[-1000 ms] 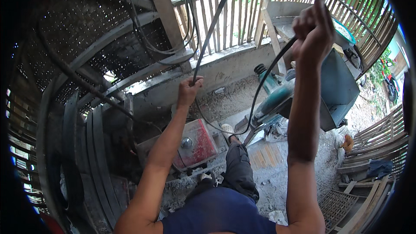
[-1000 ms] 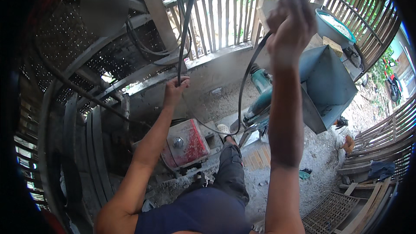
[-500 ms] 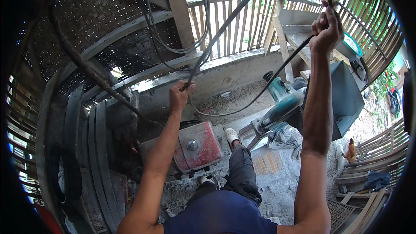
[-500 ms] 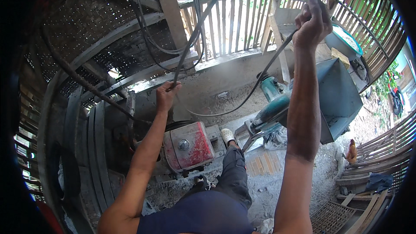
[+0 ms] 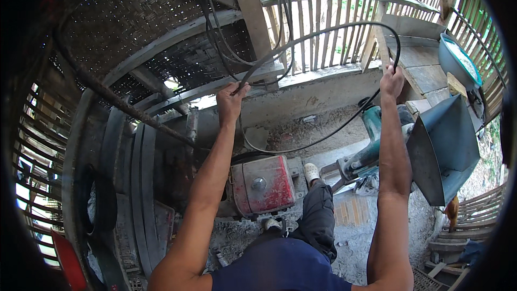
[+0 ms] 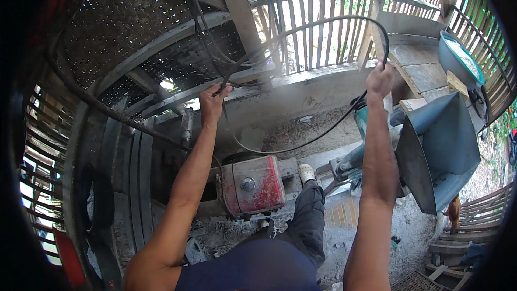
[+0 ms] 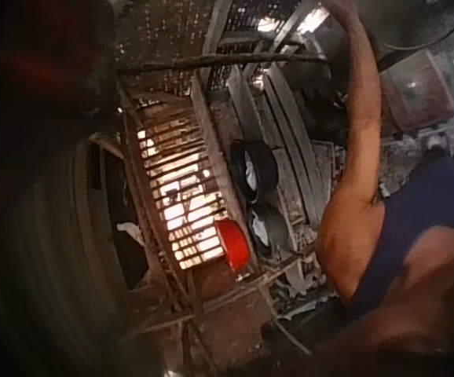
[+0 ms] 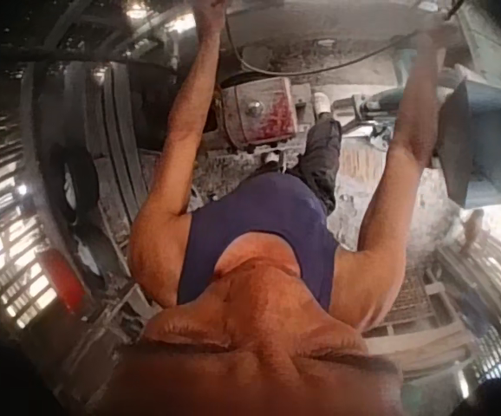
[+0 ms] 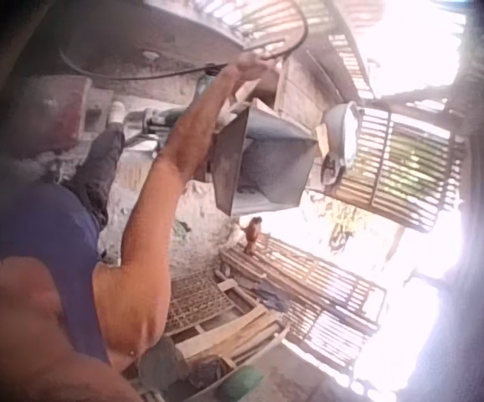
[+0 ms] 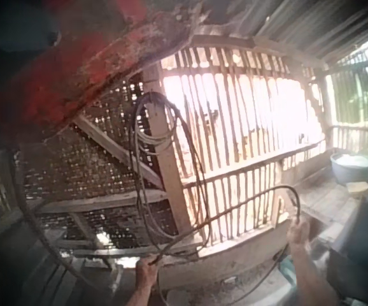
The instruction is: The person scoops white granular material into a hopper, then operates a red engine-powered milling machine. They adjust the machine, handle a large sack, and reposition a collection basin while chickens roam nearby.
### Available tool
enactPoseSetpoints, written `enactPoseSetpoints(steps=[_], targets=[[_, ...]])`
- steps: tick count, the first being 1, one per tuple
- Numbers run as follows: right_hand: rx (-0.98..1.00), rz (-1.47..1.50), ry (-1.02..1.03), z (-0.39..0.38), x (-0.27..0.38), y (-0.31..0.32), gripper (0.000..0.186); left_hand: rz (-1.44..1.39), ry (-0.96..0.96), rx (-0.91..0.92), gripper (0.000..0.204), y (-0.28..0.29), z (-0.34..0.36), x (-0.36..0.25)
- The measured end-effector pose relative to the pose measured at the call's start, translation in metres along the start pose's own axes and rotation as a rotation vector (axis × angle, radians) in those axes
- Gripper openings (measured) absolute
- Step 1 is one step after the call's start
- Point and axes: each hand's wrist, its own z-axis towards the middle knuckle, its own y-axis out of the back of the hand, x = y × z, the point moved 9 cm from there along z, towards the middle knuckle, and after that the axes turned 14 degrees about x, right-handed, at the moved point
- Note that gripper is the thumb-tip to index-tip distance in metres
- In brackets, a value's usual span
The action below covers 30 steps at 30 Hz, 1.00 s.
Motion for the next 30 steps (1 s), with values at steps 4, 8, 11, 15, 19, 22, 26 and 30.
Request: enactPoseSetpoints(steps=[4, 8, 11, 15, 19, 22, 26, 30], targets=[[0.089, -0.053, -0.134, -0.012, -0.059, -0.034, 0.029, 0.029, 0.042, -0.002, 0.022, 0.004, 0.005, 0.005], [0.089, -0.144, -0.141, -0.02, -0.083, -0.051, 0.02, 0.181, -0.045, -0.001, 0.02, 0.0, 0.012, -0.007], [0.085, -0.04, -0.169, -0.026, -0.094, -0.061, 0.02, 0.187, -0.021, -0.008, 0.016, -0.005, 0.016, -0.008], [0.074, 0.036, -0.17, -0.029, -0.096, -0.07, 0.023, 0.064, 0.033, -0.003, 0.016, -0.011, 0.021, -0.006], [0.058, 0.087, -0.181, -0.021, -0.095, -0.073, 0.024, 0.049, 0.067, -0.019, 0.015, -0.015, 0.026, -0.016], [0.037, 0.152, -0.174, -0.003, -0.093, -0.071, 0.023, 0.134, -0.026, -0.02, 0.014, -0.022, 0.033, -0.045], [0.028, 0.194, -0.17, 0.034, -0.097, -0.066, 0.023, 0.051, -0.128, -0.071, 0.017, -0.026, 0.042, -0.081], [0.025, 0.02, -0.231, 0.056, -0.126, -0.064, 0.024, 0.153, -0.314, -0.027, 0.021, -0.044, 0.043, -0.12]])
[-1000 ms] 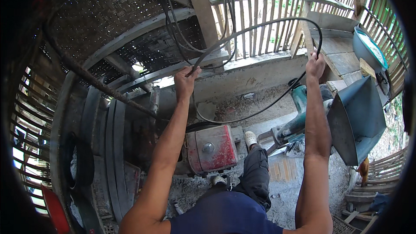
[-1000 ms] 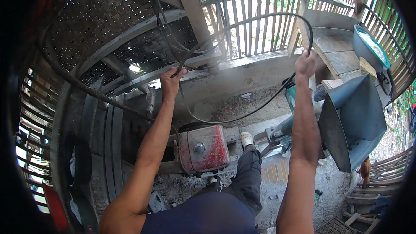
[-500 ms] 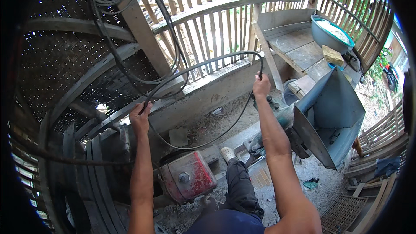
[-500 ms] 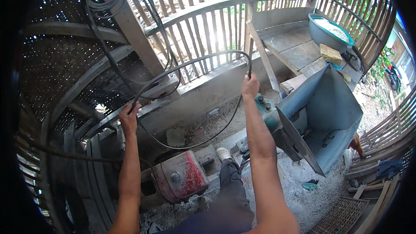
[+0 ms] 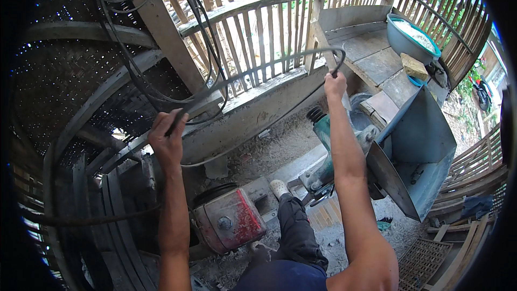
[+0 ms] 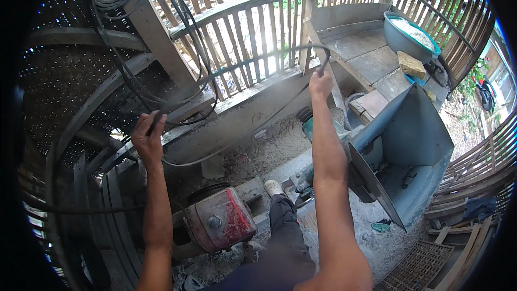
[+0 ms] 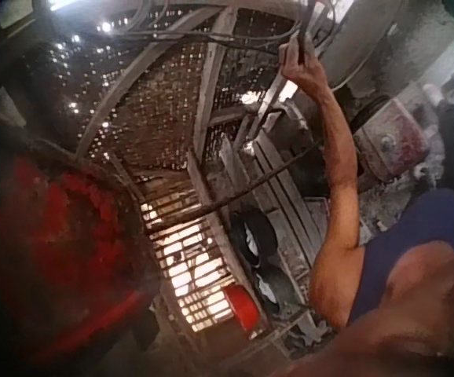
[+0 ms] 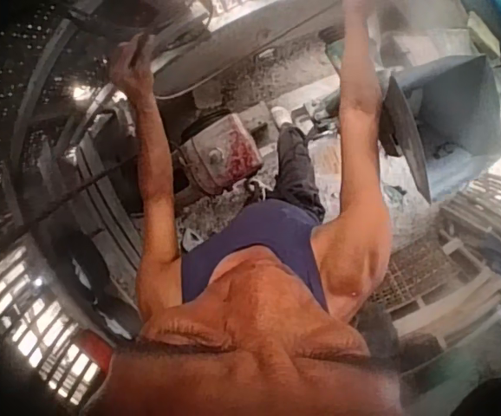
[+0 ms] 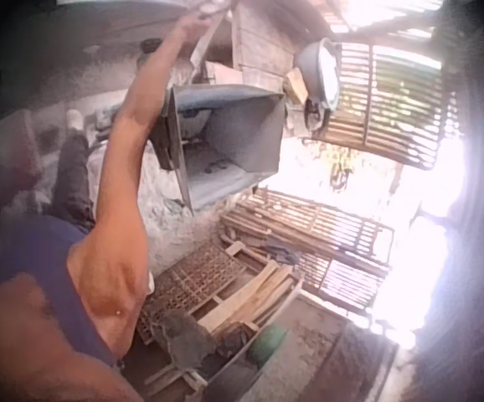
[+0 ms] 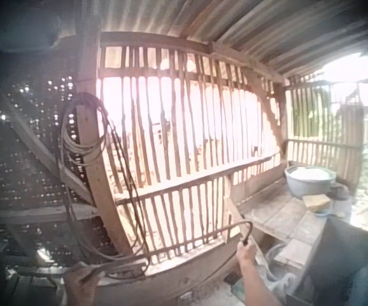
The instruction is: The person scoops white granular material into a hopper, then operates a red engine-powered milling machine. They adjust the machine, handle a large sack, and reposition a collection basin while chickens roam nearby.
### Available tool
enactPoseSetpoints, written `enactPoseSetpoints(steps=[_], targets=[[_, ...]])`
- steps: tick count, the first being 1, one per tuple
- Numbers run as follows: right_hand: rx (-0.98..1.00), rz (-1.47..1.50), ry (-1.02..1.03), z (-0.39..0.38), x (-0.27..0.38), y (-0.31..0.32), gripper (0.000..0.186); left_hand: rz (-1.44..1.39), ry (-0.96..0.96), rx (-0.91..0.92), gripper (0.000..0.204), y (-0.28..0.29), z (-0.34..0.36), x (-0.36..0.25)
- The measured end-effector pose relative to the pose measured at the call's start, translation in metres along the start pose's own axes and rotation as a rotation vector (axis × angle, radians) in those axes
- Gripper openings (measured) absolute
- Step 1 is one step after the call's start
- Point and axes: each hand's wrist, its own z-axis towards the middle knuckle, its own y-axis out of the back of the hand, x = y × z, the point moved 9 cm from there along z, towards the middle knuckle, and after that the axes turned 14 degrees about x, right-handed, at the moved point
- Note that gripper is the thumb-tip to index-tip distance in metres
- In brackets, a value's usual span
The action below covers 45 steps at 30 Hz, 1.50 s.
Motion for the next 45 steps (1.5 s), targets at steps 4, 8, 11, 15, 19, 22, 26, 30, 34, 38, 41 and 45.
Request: enactPoseSetpoints(steps=[4, 8, 11, 15, 19, 22, 26, 30, 34, 38, 41, 45], targets=[[0.03, -0.197, -0.199, 0.002, -0.062, -0.008, 0.023, 0.16, -0.101, 0.224, 0.023, -0.053, -0.005, -0.016], [0.154, -0.335, -0.194, -0.009, -0.102, -0.022, 0.019, 0.073, -0.107, 0.404, 0.023, -0.12, -0.019, 0.001], [0.236, -0.455, -0.206, -0.014, -0.114, -0.028, 0.015, 0.016, -0.091, 0.456, 0.022, -0.154, -0.025, 0.022], [0.443, -0.722, -0.176, -0.016, -0.115, -0.042, 0.018, 0.001, -0.045, 0.448, 0.023, -0.168, -0.032, 0.048], [0.553, -0.815, -0.24, -0.019, -0.119, -0.045, 0.021, 0.025, -0.028, 0.469, 0.019, -0.163, -0.043, 0.063], [0.669, -0.792, -0.229, -0.023, -0.117, -0.055, 0.022, 0.056, -0.026, 0.482, 0.018, -0.154, -0.053, 0.07], [0.764, -0.807, -0.151, -0.028, -0.108, -0.068, 0.022, 0.069, 0.013, 0.493, 0.02, -0.144, -0.06, 0.076], [0.721, -0.816, -0.126, -0.03, -0.1, -0.066, 0.019, 0.071, 0.025, 0.515, 0.023, -0.133, -0.067, 0.075], [0.671, -0.779, -0.134, -0.033, -0.092, -0.059, 0.024, 0.13, 0.079, 0.53, 0.026, -0.108, -0.084, 0.087], [0.6, -0.708, -0.061, -0.045, -0.067, -0.057, 0.025, 0.165, 0.28, 0.592, 0.023, -0.088, -0.121, 0.121], [0.417, -0.502, 0.17, -0.077, -0.023, -0.064, 0.025, 0.224, 0.298, 0.589, 0.018, -0.079, -0.145, 0.141], [0.479, -0.244, 0.696, -0.187, 0.046, -0.118, 0.018, 0.247, 0.44, 0.626, 0.015, -0.084, -0.179, 0.186]])
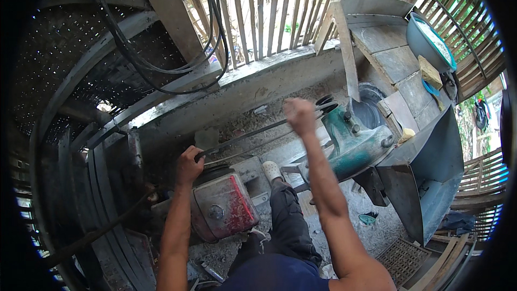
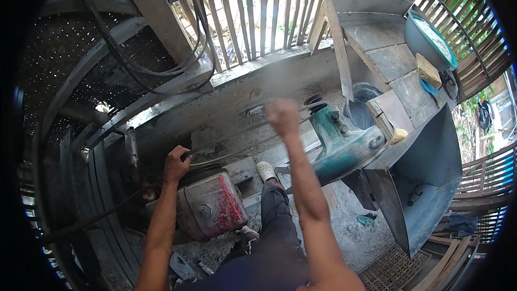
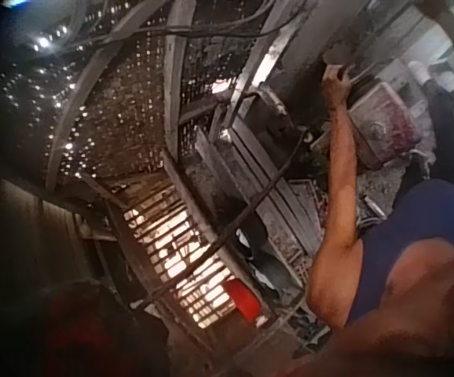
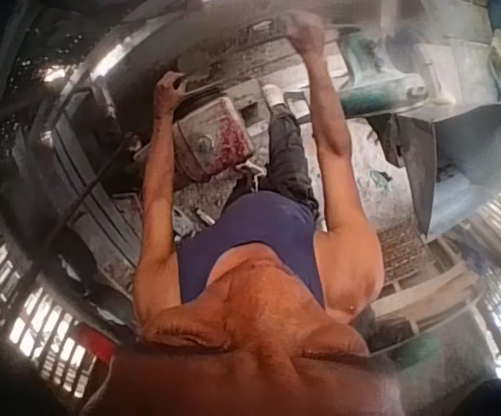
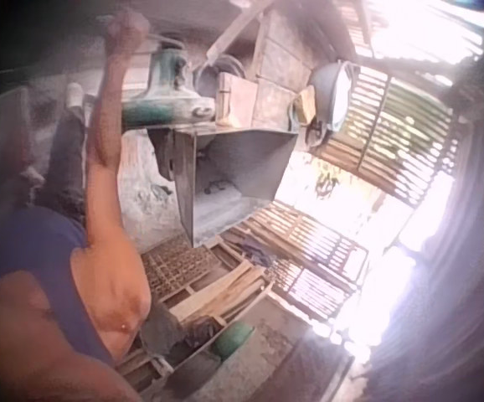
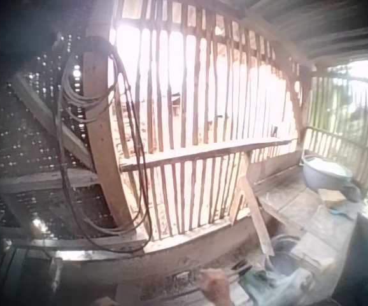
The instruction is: The person scoops white granular material into a hopper, then operates a red engine-powered milling machine. They adjust the machine, handle a large sack, and reposition a collection basin while chickens roam nearby.
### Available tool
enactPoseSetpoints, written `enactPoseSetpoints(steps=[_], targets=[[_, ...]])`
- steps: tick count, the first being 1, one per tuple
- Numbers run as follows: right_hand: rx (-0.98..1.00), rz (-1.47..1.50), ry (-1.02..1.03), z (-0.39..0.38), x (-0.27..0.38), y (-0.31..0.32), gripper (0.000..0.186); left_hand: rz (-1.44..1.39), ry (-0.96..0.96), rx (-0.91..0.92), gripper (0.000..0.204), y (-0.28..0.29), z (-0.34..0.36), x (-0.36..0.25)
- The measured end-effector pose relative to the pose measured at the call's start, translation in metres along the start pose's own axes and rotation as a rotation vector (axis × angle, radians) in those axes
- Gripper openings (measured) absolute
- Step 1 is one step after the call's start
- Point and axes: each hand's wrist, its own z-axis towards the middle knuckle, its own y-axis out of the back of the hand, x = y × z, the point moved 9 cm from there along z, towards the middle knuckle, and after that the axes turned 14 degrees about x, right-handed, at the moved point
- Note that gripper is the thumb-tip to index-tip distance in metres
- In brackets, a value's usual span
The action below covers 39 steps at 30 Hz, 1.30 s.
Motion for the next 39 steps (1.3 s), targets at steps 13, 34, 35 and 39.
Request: enactPoseSetpoints(steps=[13, 34, 35, 39], targets=[[0.898, 0.123, 0.279, -0.053, 0.124, -0.221, 0.034, 0.1, 0.307, 0.259, 0.022, -0.064, -0.02, 0.14], [1.199, 0.589, 0.587, -0.13, 0.197, -0.433, 0.046, 0.089, 0.626, 0.524, 0.013, -0.125, -0.076, 0.246], [1.284, 0.624, 0.543, -0.136, 0.196, -0.442, 0.048, 0.103, 0.612, 0.528, 0.011, -0.127, -0.076, 0.248], [1.439, 0.738, 0.385, -0.142, 0.185, -0.466, 0.054, 0.034, 0.787, 0.453, 0.013, -0.126, -0.083, 0.273]])
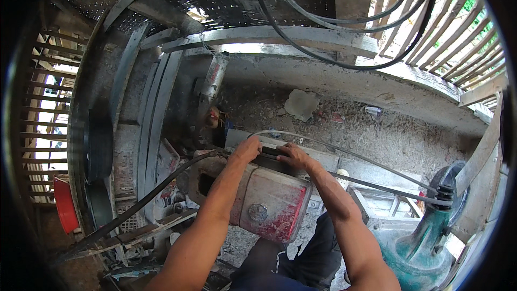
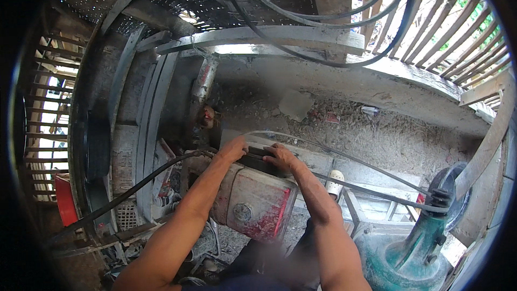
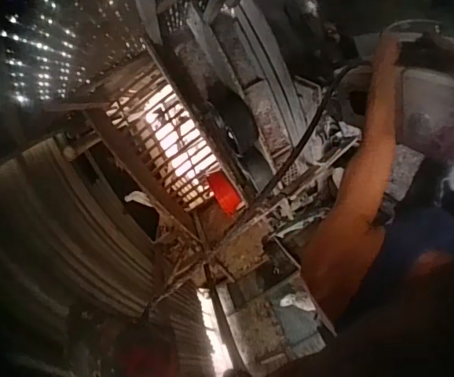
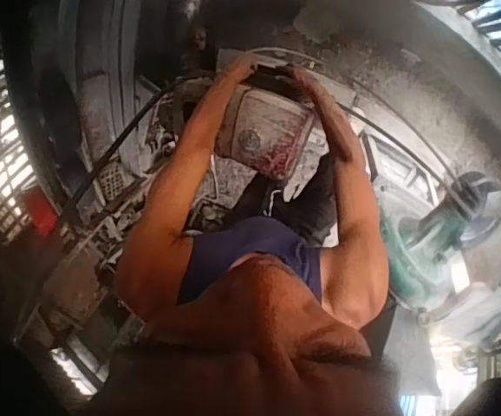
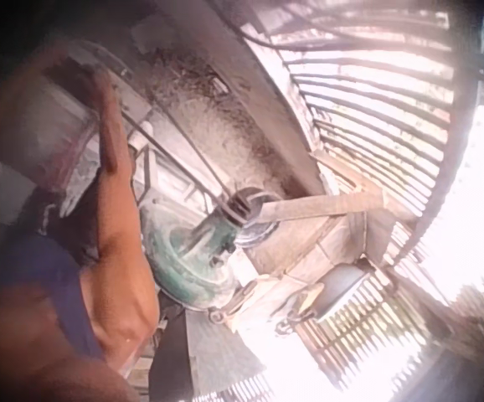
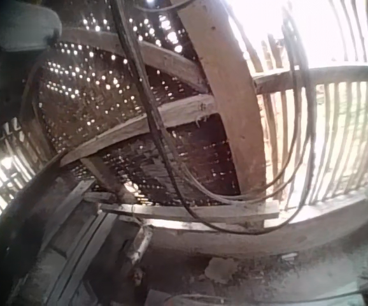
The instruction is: The person scoops white granular material into a hopper, then operates a red engine-powered milling machine. They adjust the machine, handle a large sack, and reposition a collection basin while chickens roam nearby.
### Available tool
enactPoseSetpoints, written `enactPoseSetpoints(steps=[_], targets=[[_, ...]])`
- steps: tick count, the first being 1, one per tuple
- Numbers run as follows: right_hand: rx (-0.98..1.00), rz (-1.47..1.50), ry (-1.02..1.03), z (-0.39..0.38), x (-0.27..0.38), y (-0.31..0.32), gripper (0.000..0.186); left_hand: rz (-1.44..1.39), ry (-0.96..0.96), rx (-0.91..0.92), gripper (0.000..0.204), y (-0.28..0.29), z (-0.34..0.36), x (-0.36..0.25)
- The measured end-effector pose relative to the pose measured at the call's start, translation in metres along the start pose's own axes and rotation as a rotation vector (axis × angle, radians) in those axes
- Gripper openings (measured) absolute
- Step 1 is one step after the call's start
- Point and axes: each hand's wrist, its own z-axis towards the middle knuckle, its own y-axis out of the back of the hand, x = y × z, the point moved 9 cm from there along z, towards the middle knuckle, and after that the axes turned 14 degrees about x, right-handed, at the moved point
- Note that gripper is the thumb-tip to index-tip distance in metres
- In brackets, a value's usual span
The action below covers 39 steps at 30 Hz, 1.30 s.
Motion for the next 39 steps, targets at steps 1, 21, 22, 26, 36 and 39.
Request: enactPoseSetpoints(steps=[1, 21, 22, 26, 36, 39], targets=[[0.03, 0.024, -0.004, 0.002, -0.004, -0.001, 0.055, -0.034, 0.031, 0.0, 0.012, 0.0, 0.004, 0.003], [0.116, 0.064, -0.041, 0.028, -0.013, -0.006, 0.055, -0.009, 0.168, -0.023, 0.018, -0.011, -0.026, -0.033], [0.084, 0.05, -0.003, 0.031, -0.007, -0.005, 0.054, -0.029, 0.187, -0.019, 0.019, -0.012, -0.024, -0.032], [0.087, -0.048, -0.074, 0.057, 0.0, -0.015, 0.048, -0.037, 0.307, 0.002, 0.024, -0.012, -0.011, -0.009], [0.163, -0.098, -0.171, 0.167, 0.022, -0.051, 0.031, -0.599, -0.001, -0.422, 0.039, 0.03, -0.105, -0.055], [0.277, -0.308, -0.444, 0.207, 0.006, -0.066, 0.029, -0.7, -0.21, -0.451, 0.035, 0.023, -0.206, -0.091]])
